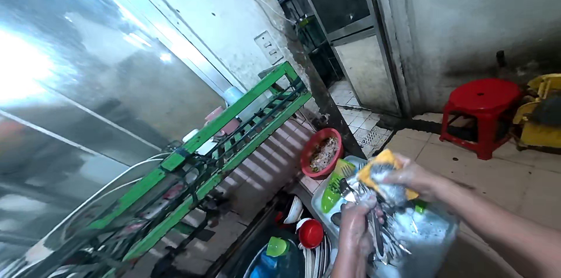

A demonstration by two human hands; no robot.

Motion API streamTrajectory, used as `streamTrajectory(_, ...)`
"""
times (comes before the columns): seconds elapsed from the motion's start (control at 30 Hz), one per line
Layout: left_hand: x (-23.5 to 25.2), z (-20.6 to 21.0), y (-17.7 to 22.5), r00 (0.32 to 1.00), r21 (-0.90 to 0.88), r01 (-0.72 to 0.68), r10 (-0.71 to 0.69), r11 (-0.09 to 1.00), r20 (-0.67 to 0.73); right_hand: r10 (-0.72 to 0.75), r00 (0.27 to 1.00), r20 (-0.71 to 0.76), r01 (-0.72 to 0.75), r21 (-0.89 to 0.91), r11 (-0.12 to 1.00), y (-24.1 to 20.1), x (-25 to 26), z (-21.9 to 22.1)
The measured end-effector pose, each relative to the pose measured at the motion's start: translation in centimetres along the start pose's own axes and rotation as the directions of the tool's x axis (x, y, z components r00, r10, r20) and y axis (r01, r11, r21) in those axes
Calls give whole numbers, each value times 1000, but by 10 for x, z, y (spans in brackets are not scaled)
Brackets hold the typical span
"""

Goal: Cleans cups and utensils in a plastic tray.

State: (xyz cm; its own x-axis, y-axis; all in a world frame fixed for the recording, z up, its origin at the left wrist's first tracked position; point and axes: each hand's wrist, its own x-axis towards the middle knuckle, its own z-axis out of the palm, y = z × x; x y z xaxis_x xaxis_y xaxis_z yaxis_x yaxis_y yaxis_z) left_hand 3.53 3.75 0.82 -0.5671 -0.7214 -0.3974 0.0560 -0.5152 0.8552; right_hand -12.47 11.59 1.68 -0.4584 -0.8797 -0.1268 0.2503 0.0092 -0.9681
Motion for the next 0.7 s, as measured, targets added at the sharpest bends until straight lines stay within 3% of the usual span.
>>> streamTrajectory(0.1,0,6,-6,1000,6,21,-21,1000,1,14,991,-132,-47,-246,968,-6,2,12)
streamTrajectory(0.23,-3,8,-2,1000,-63,-9,8,998,-24,25,971,-240,-67,-168,983,-5,2,16)
streamTrajectory(0.33,-3,9,-2,996,25,-77,78,997,-34,36,979,-200,-71,-169,983,9,-1,21)
streamTrajectory(0.43,-9,13,-5,983,214,-130,154,968,-103,117,991,-68,-134,-356,925,10,0,23)
streamTrajectory(0.6,-6,16,-18,984,175,-133,151,976,-93,-164,969,-183,24,-593,805,16,28,13)
streamTrajectory(0.7,-6,14,-9,974,228,-143,178,963,-141,112,991,-72,-133,-493,860,15,20,23)
